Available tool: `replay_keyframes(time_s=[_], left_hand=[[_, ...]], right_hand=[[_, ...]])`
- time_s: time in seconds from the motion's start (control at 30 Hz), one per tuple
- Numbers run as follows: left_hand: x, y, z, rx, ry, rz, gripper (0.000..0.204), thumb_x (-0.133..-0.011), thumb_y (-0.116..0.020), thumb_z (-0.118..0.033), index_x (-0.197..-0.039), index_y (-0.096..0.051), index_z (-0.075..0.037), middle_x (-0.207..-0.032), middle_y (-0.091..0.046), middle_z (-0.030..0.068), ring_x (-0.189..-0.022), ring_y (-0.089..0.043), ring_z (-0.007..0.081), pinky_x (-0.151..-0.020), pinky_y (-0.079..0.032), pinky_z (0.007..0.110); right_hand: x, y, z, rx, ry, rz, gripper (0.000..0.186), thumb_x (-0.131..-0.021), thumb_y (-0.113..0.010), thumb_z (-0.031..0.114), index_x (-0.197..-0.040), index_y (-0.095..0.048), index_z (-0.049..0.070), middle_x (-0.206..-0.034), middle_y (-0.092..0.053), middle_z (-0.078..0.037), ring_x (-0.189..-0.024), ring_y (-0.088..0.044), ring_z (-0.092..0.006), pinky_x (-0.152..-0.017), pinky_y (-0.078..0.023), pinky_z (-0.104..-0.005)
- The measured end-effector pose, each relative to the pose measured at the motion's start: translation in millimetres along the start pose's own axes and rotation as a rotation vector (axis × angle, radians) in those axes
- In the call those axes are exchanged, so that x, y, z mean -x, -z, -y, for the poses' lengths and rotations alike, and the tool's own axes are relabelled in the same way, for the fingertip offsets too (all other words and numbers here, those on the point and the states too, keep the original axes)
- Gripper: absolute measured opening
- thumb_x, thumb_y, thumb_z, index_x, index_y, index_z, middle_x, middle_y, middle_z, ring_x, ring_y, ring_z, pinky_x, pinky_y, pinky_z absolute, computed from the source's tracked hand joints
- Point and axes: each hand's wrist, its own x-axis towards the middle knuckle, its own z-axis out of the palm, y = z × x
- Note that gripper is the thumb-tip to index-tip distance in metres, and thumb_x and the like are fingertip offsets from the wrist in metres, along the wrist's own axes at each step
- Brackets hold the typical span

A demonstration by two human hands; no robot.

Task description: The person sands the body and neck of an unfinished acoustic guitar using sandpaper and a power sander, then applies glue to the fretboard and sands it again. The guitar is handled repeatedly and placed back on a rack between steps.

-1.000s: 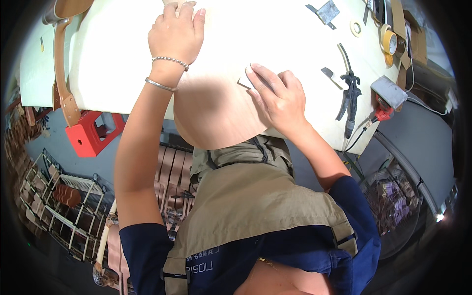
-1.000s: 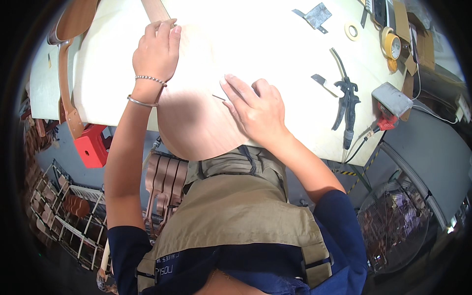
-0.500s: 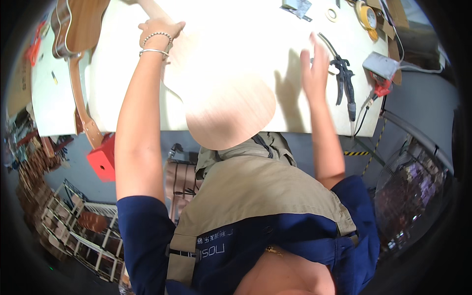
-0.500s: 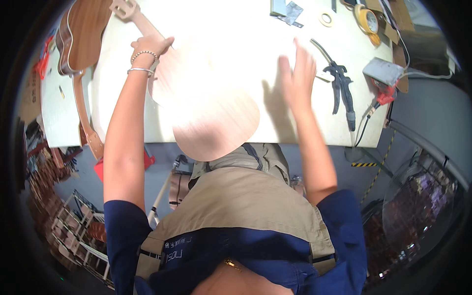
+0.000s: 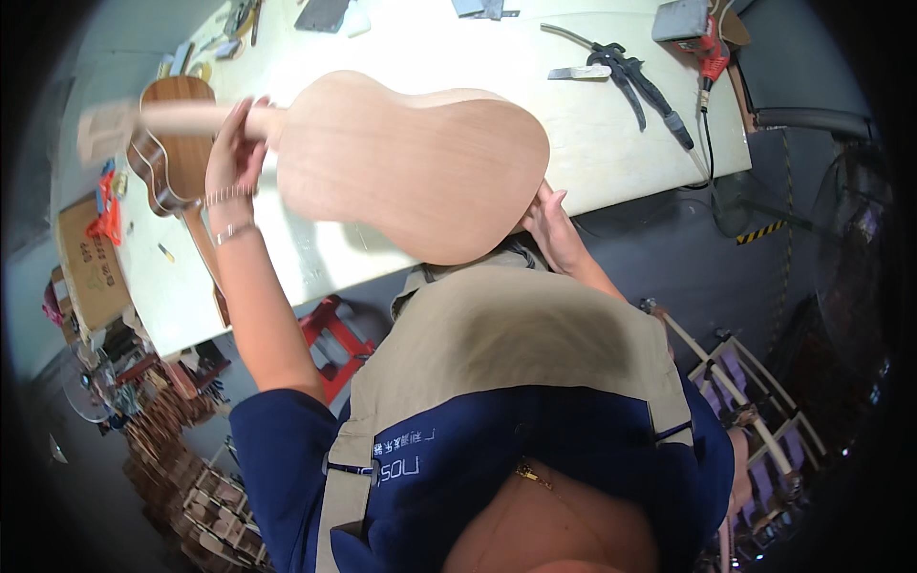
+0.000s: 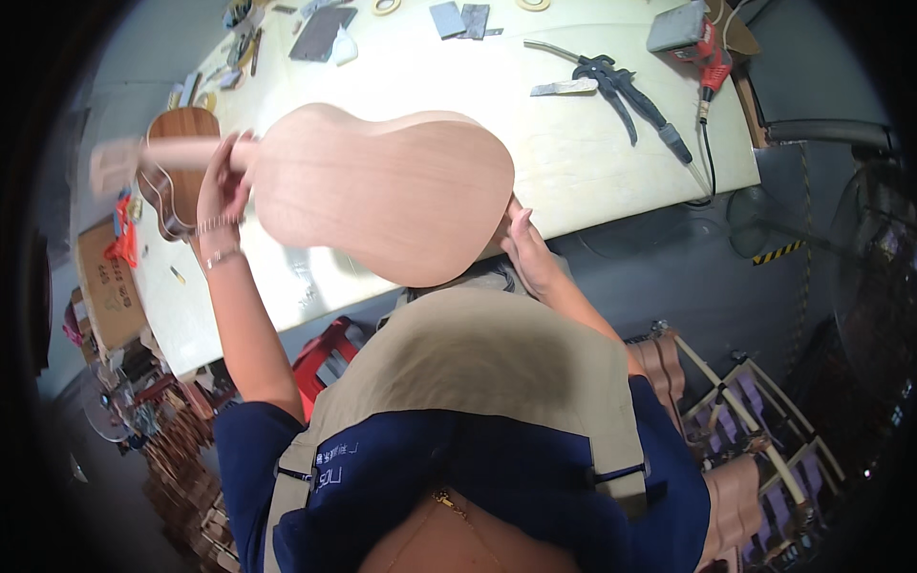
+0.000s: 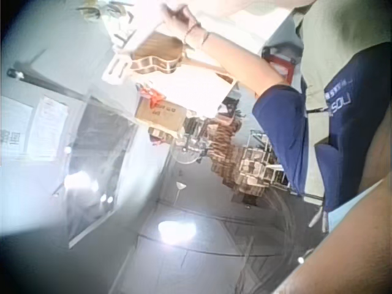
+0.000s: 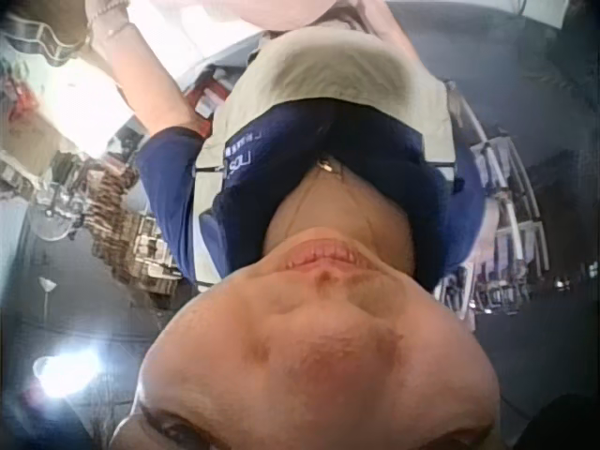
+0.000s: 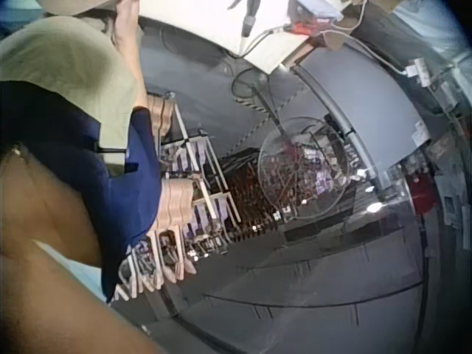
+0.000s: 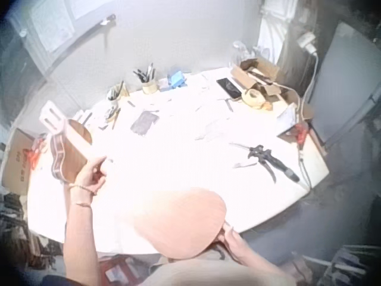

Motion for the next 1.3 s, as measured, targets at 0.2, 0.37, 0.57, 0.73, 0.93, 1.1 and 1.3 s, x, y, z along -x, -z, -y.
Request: replay_keyframes(time_s=[0.2, 0.37, 0.57, 0.73, 0.93, 1.1, 1.3], left_hand=[[92.8, 51.2, 30.5, 0.296, -0.280, -0.047, 0.046, -0.093, -0.053, -0.030, -0.125, -0.046, 0.002, -0.129, -0.049, 0.0173, -0.120, -0.047, 0.0279, -0.103, -0.040, 0.041], [121.0, 75.3, 71.1, 0.498, -0.354, -0.073, 0.046, -0.092, -0.053, -0.035, -0.126, -0.046, -0.005, -0.127, -0.051, 0.0104, -0.117, -0.048, 0.0228, -0.100, -0.041, 0.040], [129.6, 92.1, 87.3, 0.630, -0.388, -0.052, 0.049, -0.090, -0.055, -0.039, -0.128, -0.044, -0.010, -0.124, -0.052, 0.0067, -0.115, -0.049, 0.0202, -0.099, -0.041, 0.038], [133.9, 86.6, 84.3, 0.598, -0.360, -0.111, 0.045, -0.090, -0.055, -0.039, -0.121, -0.048, -0.007, -0.116, -0.055, 0.0054, -0.109, -0.052, 0.0194, -0.097, -0.042, 0.038], [137.1, 75.0, 76.3, 0.642, -0.310, 0.017, 0.032, -0.092, -0.054, -0.034, -0.108, -0.056, -0.006, -0.110, -0.061, 0.0041, -0.107, -0.054, 0.0197, -0.098, -0.041, 0.041], [132.1, 81.2, 78.2, 0.671, -0.309, -0.012, 0.052, -0.090, -0.056, -0.039, -0.124, -0.046, -0.001, -0.121, -0.056, 0.0089, -0.113, -0.051, 0.0217, -0.100, -0.039, 0.040], [127.7, 85.1, 73.6, 0.639, -0.314, -0.082, 0.049, -0.092, -0.054, -0.034, -0.127, -0.044, -0.001, -0.116, -0.058, 0.0076, -0.109, -0.053, 0.0199, -0.101, -0.039, 0.040]], right_hand=[[-30.4, -23.3, 30.8, 0.013, 0.318, 0.023, 0.087, -0.087, -0.013, 0.069, -0.146, -0.010, 0.005, -0.147, -0.025, -0.011, -0.134, -0.027, -0.0219, -0.109, -0.023, -0.0366], [-49.4, -43.6, 64.5, 0.043, 0.460, 0.187, 0.086, -0.086, -0.005, 0.069, -0.147, -0.011, 0.009, -0.150, -0.019, -0.009, -0.137, -0.019, -0.0216, -0.112, -0.013, -0.0367], [-65.7, -56.1, 81.5, 0.072, 0.484, 0.310, 0.088, -0.084, 0.000, 0.071, -0.147, -0.019, 0.011, -0.144, -0.026, -0.009, -0.134, -0.022, -0.0231, -0.112, -0.014, -0.0377], [-69.5, -70.4, 100.3, 0.036, 0.439, 0.349, 0.091, -0.082, -0.001, 0.073, -0.147, -0.018, 0.010, -0.147, -0.025, -0.010, -0.135, -0.024, -0.0231, -0.111, -0.017, -0.0369], [-66.7, -80.2, 122.0, 0.042, 0.383, 0.359, 0.092, -0.081, -0.002, 0.074, -0.147, -0.016, 0.010, -0.147, -0.028, -0.011, -0.135, -0.029, -0.0240, -0.111, -0.023, -0.0364], [-69.0, -82.0, 129.2, 0.055, 0.391, 0.350, 0.093, -0.082, -0.003, 0.074, -0.146, -0.017, 0.009, -0.145, -0.032, -0.011, -0.133, -0.032, -0.0235, -0.110, -0.025, -0.0358], [-84.3, -62.0, 120.1, -0.211, 0.263, 0.239, 0.057, -0.095, -0.045, 0.036, -0.141, -0.028, 0.008, -0.133, -0.041, -0.018, -0.124, -0.038, -0.0281, -0.106, -0.027, -0.0350]])
